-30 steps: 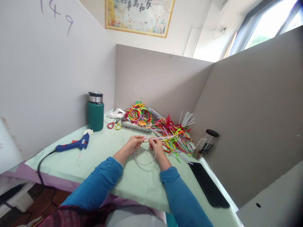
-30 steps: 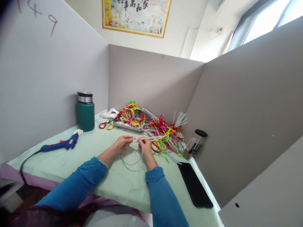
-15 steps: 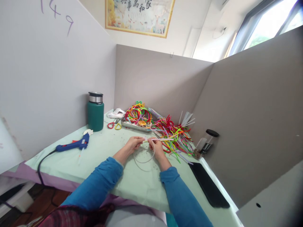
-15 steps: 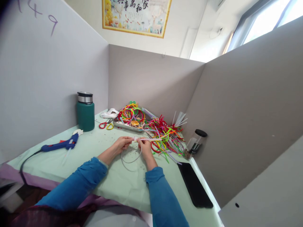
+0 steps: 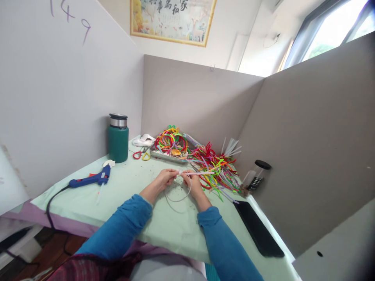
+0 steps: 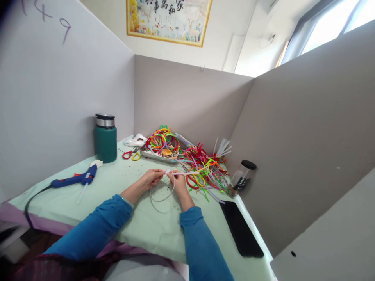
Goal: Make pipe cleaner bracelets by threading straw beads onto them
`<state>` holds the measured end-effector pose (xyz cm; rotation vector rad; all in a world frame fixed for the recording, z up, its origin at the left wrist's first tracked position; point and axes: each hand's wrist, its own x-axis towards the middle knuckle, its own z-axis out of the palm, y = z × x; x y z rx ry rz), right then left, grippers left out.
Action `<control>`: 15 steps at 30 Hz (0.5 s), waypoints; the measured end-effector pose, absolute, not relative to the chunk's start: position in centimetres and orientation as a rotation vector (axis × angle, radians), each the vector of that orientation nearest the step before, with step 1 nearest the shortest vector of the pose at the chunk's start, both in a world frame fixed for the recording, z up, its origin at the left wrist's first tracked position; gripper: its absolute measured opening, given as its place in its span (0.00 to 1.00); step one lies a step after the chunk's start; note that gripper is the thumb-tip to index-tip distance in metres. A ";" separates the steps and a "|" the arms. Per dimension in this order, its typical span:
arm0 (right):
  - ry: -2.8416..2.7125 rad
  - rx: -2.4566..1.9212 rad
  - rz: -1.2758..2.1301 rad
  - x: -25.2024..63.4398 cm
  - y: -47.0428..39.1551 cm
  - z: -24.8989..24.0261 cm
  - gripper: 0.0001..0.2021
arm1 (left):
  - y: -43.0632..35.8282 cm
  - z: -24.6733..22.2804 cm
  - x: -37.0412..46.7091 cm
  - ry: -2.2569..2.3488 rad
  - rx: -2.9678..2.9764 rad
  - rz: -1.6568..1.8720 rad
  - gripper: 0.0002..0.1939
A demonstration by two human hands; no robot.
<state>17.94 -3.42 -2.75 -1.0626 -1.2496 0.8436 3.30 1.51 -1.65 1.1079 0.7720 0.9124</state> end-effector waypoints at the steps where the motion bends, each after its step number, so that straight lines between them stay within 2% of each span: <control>1: -1.258 -1.072 0.843 17.9 -3.5 -2.7 0.15 | 1.5 -1.6 3.3 0.772 1.108 0.915 0.11; 15: -1.372 -1.103 0.756 17.9 -3.9 -2.4 0.13 | 1.0 -1.0 3.3 0.814 1.104 0.910 0.14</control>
